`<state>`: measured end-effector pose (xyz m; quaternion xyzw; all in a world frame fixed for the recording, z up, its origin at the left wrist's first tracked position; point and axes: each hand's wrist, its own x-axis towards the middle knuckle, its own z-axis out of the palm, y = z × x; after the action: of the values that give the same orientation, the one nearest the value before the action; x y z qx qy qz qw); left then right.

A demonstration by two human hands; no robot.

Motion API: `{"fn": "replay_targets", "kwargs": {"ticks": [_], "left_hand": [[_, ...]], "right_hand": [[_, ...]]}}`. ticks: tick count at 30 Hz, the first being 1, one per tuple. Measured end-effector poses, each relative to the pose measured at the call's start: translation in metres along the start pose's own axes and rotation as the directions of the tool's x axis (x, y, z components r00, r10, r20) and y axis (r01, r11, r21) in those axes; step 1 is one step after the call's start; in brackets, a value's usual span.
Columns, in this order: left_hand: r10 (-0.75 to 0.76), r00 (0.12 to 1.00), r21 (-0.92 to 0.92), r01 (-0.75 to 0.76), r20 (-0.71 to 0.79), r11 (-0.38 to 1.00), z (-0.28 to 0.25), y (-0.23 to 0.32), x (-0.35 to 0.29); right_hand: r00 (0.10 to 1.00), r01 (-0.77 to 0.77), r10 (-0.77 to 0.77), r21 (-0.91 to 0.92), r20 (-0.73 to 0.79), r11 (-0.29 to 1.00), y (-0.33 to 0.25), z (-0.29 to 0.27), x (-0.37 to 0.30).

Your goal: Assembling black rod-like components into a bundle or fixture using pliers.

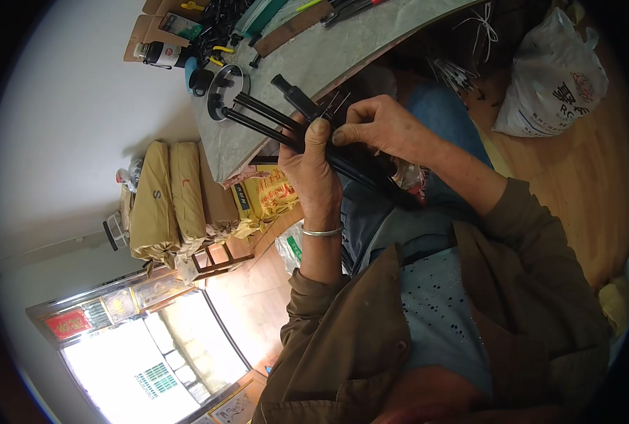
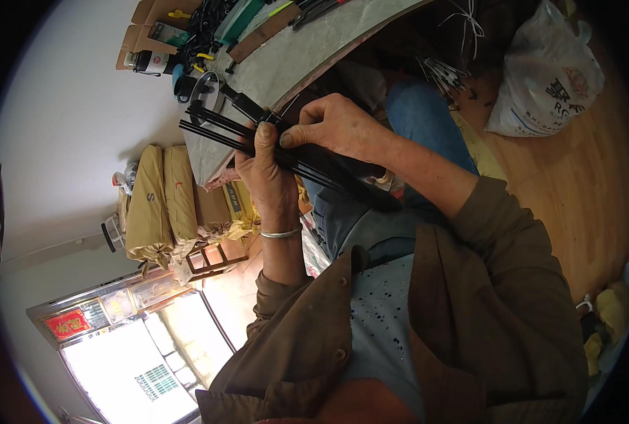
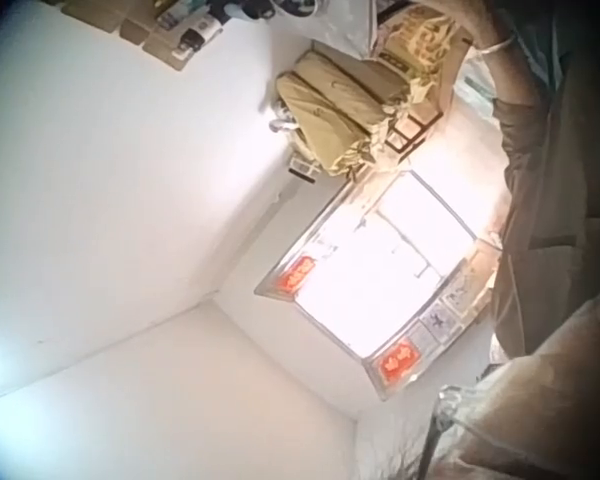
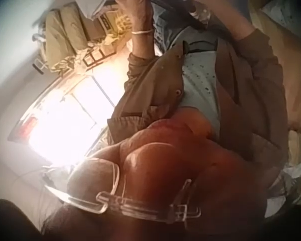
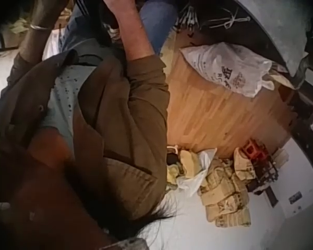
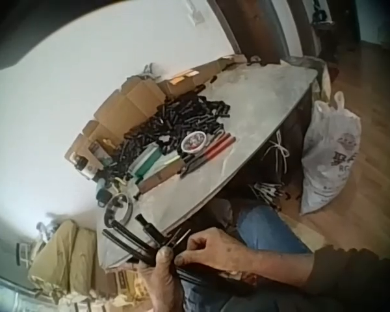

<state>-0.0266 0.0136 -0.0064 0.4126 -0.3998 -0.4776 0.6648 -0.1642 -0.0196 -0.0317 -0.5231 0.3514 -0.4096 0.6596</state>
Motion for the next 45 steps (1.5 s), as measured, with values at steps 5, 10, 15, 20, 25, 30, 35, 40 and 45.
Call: {"fn": "replay_targets", "kwargs": {"ticks": [5, 10, 15, 20, 25, 30, 35, 40, 45], "left_hand": [[-0.006, 1.000, -0.032, 0.006, 0.009, 0.999, 0.002, -0.001, -0.001], [-0.015, 1.000, 0.009, 0.015, 0.020, 1.000, 0.001, 0.003, -0.004], [-0.023, 0.998, 0.149, 0.015, 0.052, 0.989, -0.003, 0.005, -0.005], [-0.009, 0.999, 0.444, -0.014, 0.050, 0.896, -0.002, 0.016, -0.001], [-0.097, 0.989, 0.336, 0.054, 0.112, 0.940, -0.008, 0.022, 0.001], [-0.127, 0.965, 0.289, 0.058, 0.228, 0.956, -0.008, 0.026, 0.002], [-0.173, 0.952, 0.184, 0.128, 0.254, 0.975, -0.008, 0.021, 0.005], [-0.178, 0.954, 0.121, 0.152, 0.243, 0.981, -0.014, 0.016, 0.009], [-0.176, 0.943, 0.078, 0.161, 0.281, 0.984, -0.018, 0.014, 0.013]], "right_hand": [[0.984, -0.159, 0.149, 0.105, 0.097, 0.982, -0.001, -0.006, 0.004], [0.986, -0.154, 0.150, 0.054, 0.074, 0.987, -0.002, -0.007, 0.002], [0.973, -0.200, 0.183, 0.123, 0.138, 0.972, 0.000, -0.007, 0.002], [0.992, -0.122, 0.122, 0.017, 0.044, 0.992, -0.002, -0.005, 0.003], [0.996, -0.078, 0.080, -0.039, 0.041, 0.996, 0.002, -0.001, -0.002], [0.974, -0.198, 0.181, 0.120, 0.133, 0.973, 0.000, -0.006, -0.005], [0.987, -0.149, 0.149, 0.005, 0.054, 0.989, -0.005, -0.003, -0.013], [0.997, -0.073, 0.074, -0.050, 0.024, 0.996, -0.009, -0.005, -0.014], [0.977, -0.193, 0.190, 0.029, 0.097, 0.981, -0.012, -0.011, -0.008]]}}
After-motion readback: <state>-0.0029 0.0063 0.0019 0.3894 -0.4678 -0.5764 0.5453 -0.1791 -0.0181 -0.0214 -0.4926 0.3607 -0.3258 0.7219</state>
